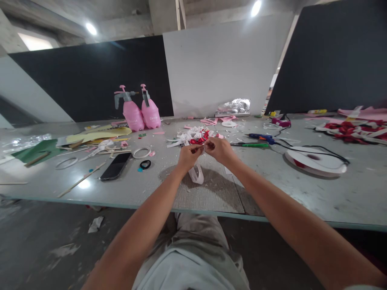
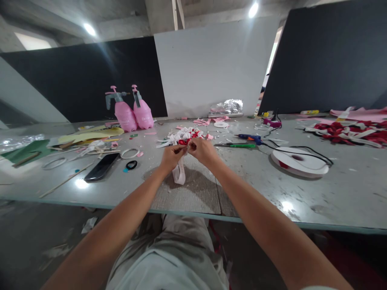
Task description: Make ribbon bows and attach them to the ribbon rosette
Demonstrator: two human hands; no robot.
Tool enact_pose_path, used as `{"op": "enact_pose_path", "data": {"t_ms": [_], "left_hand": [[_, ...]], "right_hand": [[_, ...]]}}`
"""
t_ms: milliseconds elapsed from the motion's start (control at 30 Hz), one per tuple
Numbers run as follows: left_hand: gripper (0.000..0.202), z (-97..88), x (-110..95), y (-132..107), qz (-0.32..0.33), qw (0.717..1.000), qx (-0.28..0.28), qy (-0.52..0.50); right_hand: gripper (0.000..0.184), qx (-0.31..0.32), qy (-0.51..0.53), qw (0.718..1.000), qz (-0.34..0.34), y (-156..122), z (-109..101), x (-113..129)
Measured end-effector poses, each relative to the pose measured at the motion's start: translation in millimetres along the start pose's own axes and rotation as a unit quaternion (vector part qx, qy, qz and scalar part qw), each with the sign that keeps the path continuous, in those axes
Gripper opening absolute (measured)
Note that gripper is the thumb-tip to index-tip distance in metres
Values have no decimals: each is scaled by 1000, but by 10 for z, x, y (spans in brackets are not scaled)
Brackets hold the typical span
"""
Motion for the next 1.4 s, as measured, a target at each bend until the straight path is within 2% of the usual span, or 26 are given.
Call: {"op": "enact_pose_path", "data": {"t_ms": [100, 267, 400, 500, 600, 733, 1033, 1400], "left_hand": [[32, 7, 16, -2, 4, 1000, 10, -6], [32, -30, -22, -31, 11, 1000, 11, -18], [33, -44, -60, -40, 7, 1000, 4, -29], [34, -31, -74, -42, 7, 999, 11, -49], [34, -21, -79, -44, 7, 998, 16, -57], [32, -12, -83, -45, 12, 998, 27, -62], [34, -12, -36, -33, 17, 999, 22, -24], [32, -14, -107, -59, 19, 999, 31, 29]], "right_hand": [[13, -5, 37, 999, 18, 11, -16, -89], [12, -85, 96, 985, 113, -27, -182, -419], [14, -75, 172, 972, 144, -54, -192, -516], [15, -72, 167, 976, 119, -47, -170, -396], [9, -86, 167, 981, 52, -40, -165, -224], [15, -45, 142, 988, -32, -48, -103, -89], [12, -70, 52, 994, -71, -70, -106, -53], [11, -45, -100, 989, -96, -92, -71, 13]]}}
Point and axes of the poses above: each hand's wrist, its own y-axis towards the middle knuckle, its own z-axis out of the palm, x = y × z, the point moved 4 cm from there along y, towards the middle knuckle, and after that the axes turned 6 degrees about x, right-handed, at the moved point
